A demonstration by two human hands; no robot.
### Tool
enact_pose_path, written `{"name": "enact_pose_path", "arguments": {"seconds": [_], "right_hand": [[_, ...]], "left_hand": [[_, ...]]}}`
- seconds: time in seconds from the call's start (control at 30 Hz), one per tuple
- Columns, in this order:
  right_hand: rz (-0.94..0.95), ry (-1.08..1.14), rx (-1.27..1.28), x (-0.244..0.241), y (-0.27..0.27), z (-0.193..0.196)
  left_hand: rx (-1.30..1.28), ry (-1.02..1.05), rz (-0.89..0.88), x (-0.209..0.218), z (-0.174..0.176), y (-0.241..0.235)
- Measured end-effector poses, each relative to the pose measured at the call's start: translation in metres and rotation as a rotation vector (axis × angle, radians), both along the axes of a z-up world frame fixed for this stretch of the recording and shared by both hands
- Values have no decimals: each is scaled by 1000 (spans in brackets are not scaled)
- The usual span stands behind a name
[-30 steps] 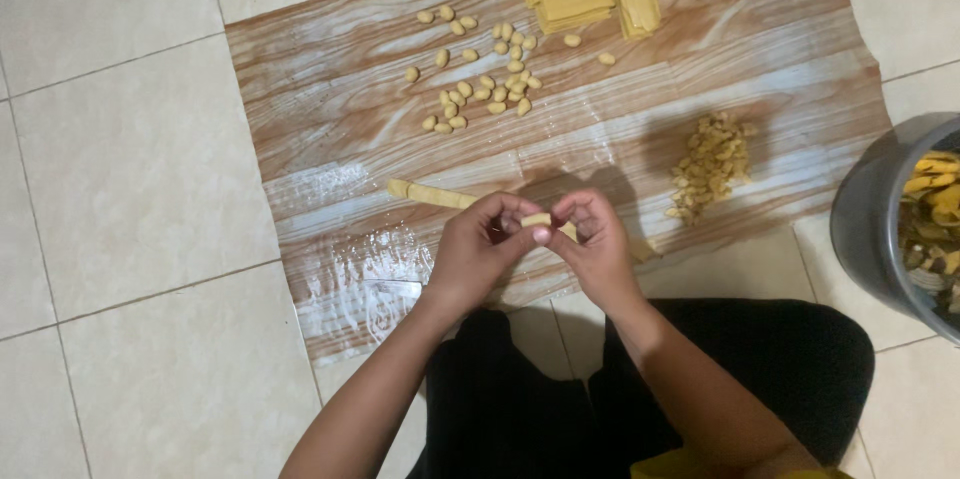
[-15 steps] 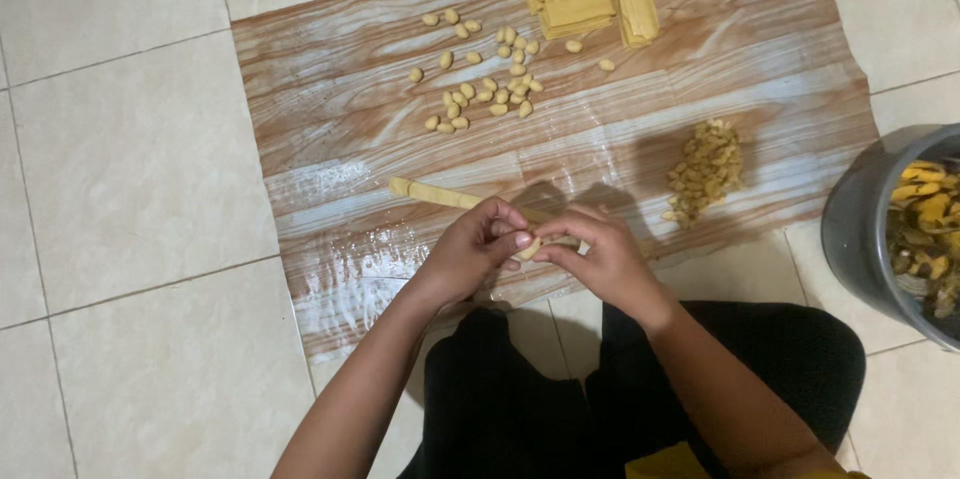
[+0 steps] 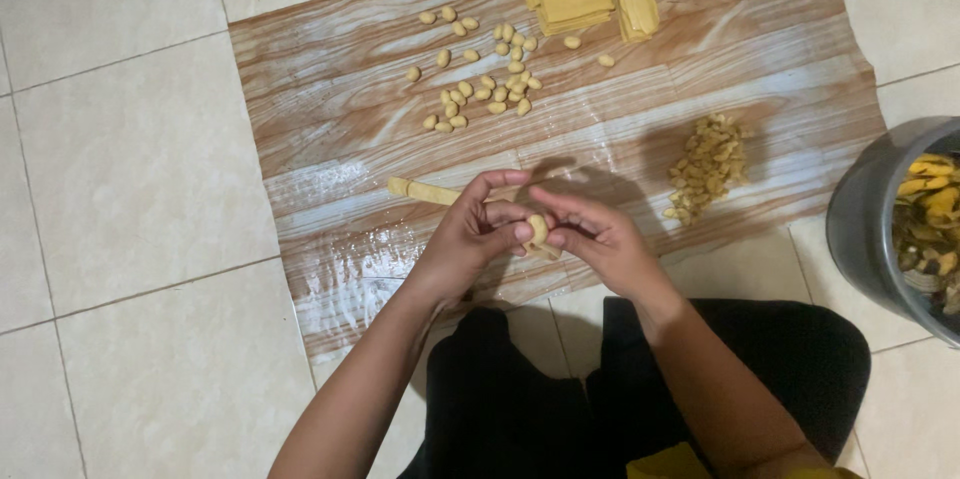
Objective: The person sits on the floor and wraps small yellow dough balls in thin yellow sheets. They place the wrapped items on a plastic sheet and discard the trimmings into a nearby bucket.
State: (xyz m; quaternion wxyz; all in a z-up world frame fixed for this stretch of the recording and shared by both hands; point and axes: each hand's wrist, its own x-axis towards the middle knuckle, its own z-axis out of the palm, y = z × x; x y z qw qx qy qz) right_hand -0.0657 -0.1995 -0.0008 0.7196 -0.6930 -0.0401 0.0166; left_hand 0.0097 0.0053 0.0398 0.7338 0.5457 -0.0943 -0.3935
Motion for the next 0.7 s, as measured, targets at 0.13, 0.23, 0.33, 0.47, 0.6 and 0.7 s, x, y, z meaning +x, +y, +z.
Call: {"name": "enact_pose_path", "arguments": {"seconds": [0.13, 0.23, 0.33, 0.47, 0.6, 0.7], "right_hand": [[-95, -229, -446, 1, -2, 15], [-110, -248, -516, 5, 1, 20], [-51, -246, -401, 5, 2, 18], [-76, -34, -292, 5, -2, 7], [-27, 154, -72, 8, -4, -9], [-70, 132, -135, 7, -4, -16]], "left_hand": [[124, 14, 43, 0, 2, -2], [260, -84, -31, -1, 1, -2], [259, -16, 3, -2, -3, 0], [271, -116, -48, -1, -5, 1], [481, -254, -29, -4, -2, -5], [698, -430, -89, -3, -3, -17]]}}
